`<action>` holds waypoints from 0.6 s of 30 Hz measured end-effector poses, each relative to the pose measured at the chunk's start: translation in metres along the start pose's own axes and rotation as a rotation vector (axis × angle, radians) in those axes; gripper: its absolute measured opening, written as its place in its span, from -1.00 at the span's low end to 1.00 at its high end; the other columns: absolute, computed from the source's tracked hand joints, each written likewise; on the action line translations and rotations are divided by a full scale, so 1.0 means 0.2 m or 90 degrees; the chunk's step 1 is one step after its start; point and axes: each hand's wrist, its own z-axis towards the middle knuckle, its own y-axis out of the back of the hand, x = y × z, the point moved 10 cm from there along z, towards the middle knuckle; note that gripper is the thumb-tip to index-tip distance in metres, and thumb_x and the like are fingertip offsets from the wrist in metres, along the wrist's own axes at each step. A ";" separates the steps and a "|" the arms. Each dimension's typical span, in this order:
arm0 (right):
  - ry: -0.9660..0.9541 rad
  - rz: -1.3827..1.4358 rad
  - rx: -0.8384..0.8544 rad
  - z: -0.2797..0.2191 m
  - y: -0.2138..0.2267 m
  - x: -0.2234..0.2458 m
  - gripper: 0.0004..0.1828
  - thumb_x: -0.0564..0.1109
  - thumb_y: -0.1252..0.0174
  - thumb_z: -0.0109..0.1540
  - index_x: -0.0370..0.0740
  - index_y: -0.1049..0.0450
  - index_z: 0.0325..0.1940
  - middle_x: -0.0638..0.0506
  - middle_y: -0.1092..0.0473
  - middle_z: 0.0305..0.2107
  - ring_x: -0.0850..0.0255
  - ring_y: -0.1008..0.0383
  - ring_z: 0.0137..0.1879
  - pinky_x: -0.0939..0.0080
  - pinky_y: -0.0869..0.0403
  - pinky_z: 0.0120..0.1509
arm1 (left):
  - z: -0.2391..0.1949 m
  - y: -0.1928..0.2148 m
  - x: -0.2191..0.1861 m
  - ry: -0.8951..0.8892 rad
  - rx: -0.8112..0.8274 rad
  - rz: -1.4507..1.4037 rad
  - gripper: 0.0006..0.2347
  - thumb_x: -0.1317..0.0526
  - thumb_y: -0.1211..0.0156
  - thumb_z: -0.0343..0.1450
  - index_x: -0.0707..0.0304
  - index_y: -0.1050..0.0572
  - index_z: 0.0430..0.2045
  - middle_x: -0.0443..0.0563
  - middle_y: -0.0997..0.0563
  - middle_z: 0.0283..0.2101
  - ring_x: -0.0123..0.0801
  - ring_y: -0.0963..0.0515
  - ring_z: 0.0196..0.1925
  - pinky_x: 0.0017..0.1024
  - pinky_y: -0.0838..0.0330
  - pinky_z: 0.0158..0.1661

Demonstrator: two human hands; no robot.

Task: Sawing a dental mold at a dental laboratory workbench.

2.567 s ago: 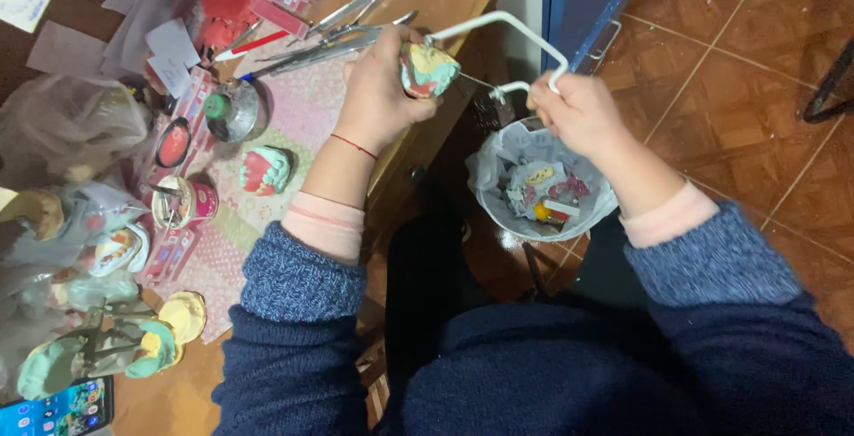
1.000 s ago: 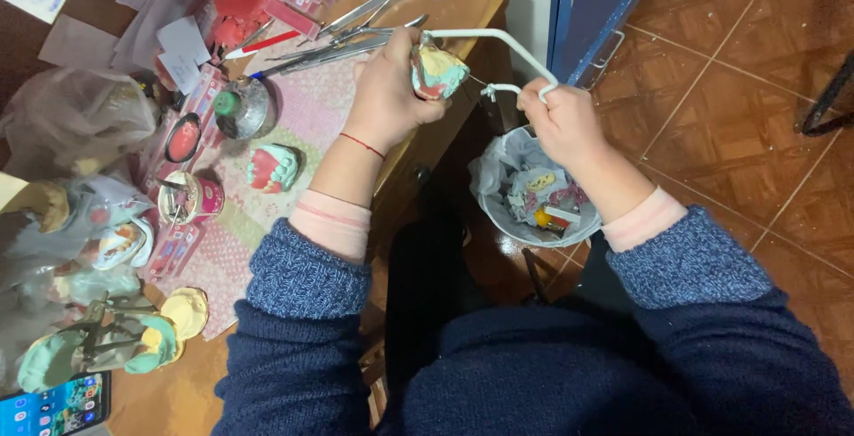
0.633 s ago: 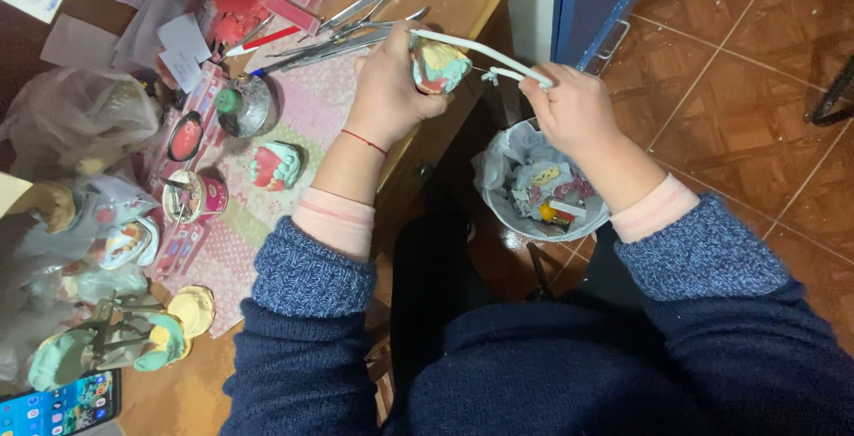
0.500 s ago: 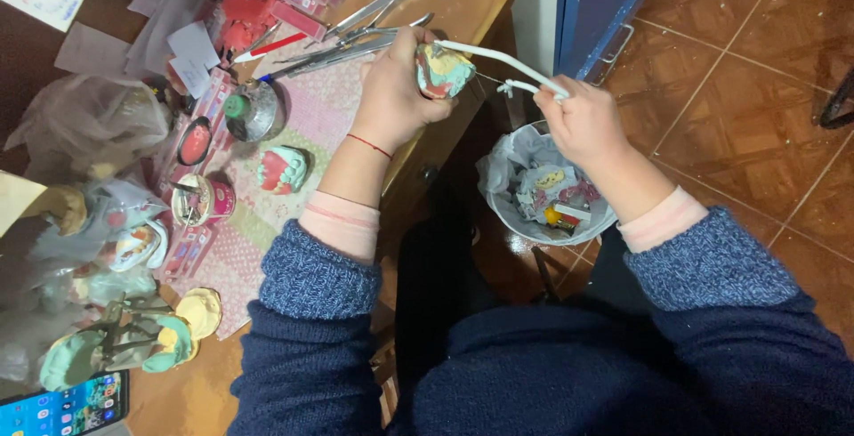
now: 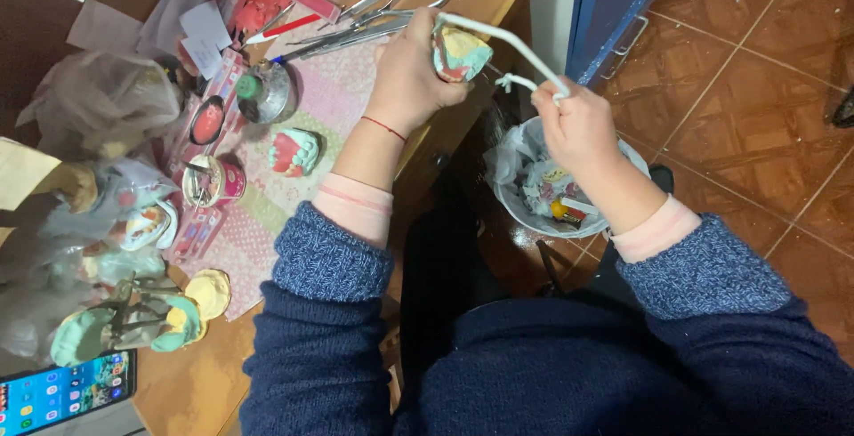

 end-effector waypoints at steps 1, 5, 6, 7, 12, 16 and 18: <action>0.002 -0.003 0.001 0.01 0.02 0.01 -0.82 -0.15 -0.10 0.44 -0.31 -0.50 -0.17 -0.23 -0.45 -0.43 -0.15 -0.53 -0.26 -0.03 -0.49 -0.17 | 0.00 0.01 0.00 0.000 -0.002 -0.002 -0.35 0.13 -0.56 0.06 0.22 -0.35 0.01 0.08 -0.65 -0.20 0.04 -0.62 -0.06 -0.13 -0.33 -0.04; -0.037 0.045 -0.050 0.01 0.12 -0.03 -0.82 -0.16 -0.08 0.47 -0.32 -0.48 -0.15 -0.15 -0.42 -0.47 0.02 -0.50 -0.31 0.07 -0.46 -0.20 | 0.00 0.00 -0.02 -0.002 0.026 -0.011 -0.42 0.15 -0.54 0.08 0.11 -0.39 -0.04 -0.02 -0.67 -0.15 -0.02 -0.63 -0.01 -0.13 -0.33 0.01; -0.063 0.083 -0.062 0.00 0.13 -0.07 -0.82 -0.16 -0.07 0.49 -0.32 -0.48 -0.13 -0.10 -0.40 -0.49 0.11 -0.47 -0.35 0.12 -0.44 -0.23 | 0.00 0.00 -0.02 0.013 0.039 0.000 -0.43 0.15 -0.53 0.10 0.09 -0.39 -0.02 -0.03 -0.67 -0.14 -0.04 -0.63 0.00 -0.14 -0.33 0.02; -0.064 0.081 -0.061 0.00 0.15 -0.05 -0.82 -0.16 -0.07 0.49 -0.32 -0.48 -0.13 -0.10 -0.40 -0.49 0.11 -0.47 -0.35 0.12 -0.44 -0.23 | -0.02 0.01 -0.03 0.014 0.040 -0.001 -0.43 0.15 -0.53 0.10 0.09 -0.39 -0.02 -0.03 -0.67 -0.14 -0.04 -0.63 0.00 -0.14 -0.33 0.02; -0.186 0.207 -0.029 -0.04 0.26 -0.07 -0.86 -0.25 0.00 0.47 -0.30 -0.39 0.10 0.08 -0.38 -0.44 0.42 -0.37 -0.40 0.33 -0.38 -0.33 | -0.07 0.21 -0.43 -0.246 -0.070 0.114 -0.46 0.20 -0.42 0.16 0.20 -0.35 0.03 -0.05 -0.57 -0.11 -0.16 -0.55 -0.07 -0.15 -0.26 -0.06; -0.214 0.207 -0.027 -0.06 0.42 -0.01 -0.81 -0.28 0.02 0.46 -0.29 -0.39 0.15 0.06 -0.43 -0.38 0.41 -0.39 -0.39 0.35 -0.39 -0.35 | -0.14 0.20 -0.60 -0.352 -0.088 0.257 -0.71 0.26 -0.26 0.48 0.07 -0.39 0.07 -0.12 -0.41 -0.25 -0.28 -0.48 -0.13 -0.25 -0.26 -0.05; -0.203 0.155 0.011 -0.08 0.48 0.05 -0.75 -0.30 0.06 0.44 -0.26 -0.40 0.19 0.04 -0.47 -0.36 0.38 -0.43 -0.39 0.33 -0.43 -0.36 | -0.21 0.19 -0.74 -0.480 -0.121 0.342 -0.66 0.28 -0.08 0.47 0.06 -0.41 0.18 -0.15 -0.36 -0.26 -0.33 -0.42 -0.19 -0.32 -0.23 -0.09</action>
